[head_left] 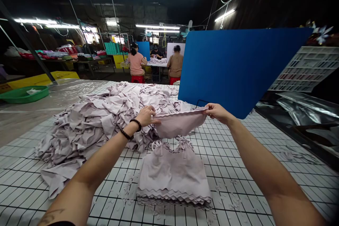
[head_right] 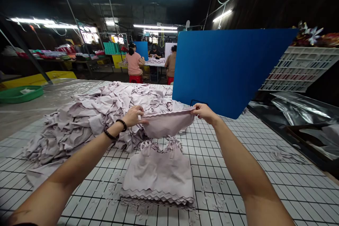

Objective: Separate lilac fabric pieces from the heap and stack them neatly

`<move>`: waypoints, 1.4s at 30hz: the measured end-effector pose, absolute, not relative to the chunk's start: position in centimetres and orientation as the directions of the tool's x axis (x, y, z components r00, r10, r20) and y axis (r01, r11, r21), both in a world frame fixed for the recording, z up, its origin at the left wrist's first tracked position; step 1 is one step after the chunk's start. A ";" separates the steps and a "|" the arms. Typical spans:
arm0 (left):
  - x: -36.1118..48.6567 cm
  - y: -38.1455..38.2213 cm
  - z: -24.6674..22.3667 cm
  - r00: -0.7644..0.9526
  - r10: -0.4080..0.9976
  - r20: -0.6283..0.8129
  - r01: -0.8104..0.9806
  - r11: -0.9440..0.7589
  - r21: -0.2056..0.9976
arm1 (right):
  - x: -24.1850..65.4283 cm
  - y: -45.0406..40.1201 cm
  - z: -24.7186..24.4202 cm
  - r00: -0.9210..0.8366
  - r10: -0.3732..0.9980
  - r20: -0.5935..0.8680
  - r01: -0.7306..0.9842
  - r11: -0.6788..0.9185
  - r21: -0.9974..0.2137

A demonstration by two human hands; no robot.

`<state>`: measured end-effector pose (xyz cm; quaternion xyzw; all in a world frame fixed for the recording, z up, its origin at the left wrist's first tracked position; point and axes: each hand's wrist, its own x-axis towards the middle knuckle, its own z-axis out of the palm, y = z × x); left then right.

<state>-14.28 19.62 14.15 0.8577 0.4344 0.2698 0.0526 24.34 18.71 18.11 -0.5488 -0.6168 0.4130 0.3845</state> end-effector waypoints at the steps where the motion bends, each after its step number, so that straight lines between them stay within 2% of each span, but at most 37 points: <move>1: -14.7 19.8 14.2 0.484 0.798 0.360 0.690 -0.601 0.404 | 24.4 18.4 18.2 -0.131 0.991 0.006 0.302 0.045 -0.952; 5: -15.8 19.6 13.9 0.548 0.832 0.088 0.548 -0.437 0.713 | 24.6 17.2 18.5 -0.225 0.972 -0.070 0.216 -0.020 -0.976; 8: -15.8 18.8 13.6 0.575 0.816 0.051 0.446 -0.365 0.817 | 24.8 16.8 18.3 -0.243 0.961 -0.130 0.237 -0.071 -0.969; 11: -14.8 17.5 13.2 0.578 0.814 0.056 0.427 -0.361 0.829 | 24.5 16.7 18.3 -0.261 0.956 -0.136 0.231 -0.075 -0.970; 18: -8.3 15.2 8.6 0.579 0.786 0.219 0.420 -0.517 0.745 | 21.0 17.0 19.9 -0.366 0.929 -0.050 0.188 0.021 -0.982; 24: -7.2 15.6 5.4 0.579 0.799 0.165 0.433 -0.472 0.767 | 20.4 17.2 20.0 -0.368 0.930 0.003 0.188 0.077 -0.979; 30: -8.6 14.5 3.5 0.502 0.862 0.072 0.254 -0.227 0.940 | 22.2 16.7 19.4 -0.270 0.963 -0.016 0.193 0.037 -0.981; 35: -8.1 14.8 3.1 0.447 0.895 0.009 0.150 -0.085 0.985 | 22.0 16.5 19.1 -0.210 0.978 0.024 0.200 0.066 -0.978; 42: -10.3 16.0 6.5 0.450 0.887 -0.101 0.085 0.069 0.994 | 22.8 16.7 18.5 -0.087 0.991 0.104 0.298 0.125 -0.946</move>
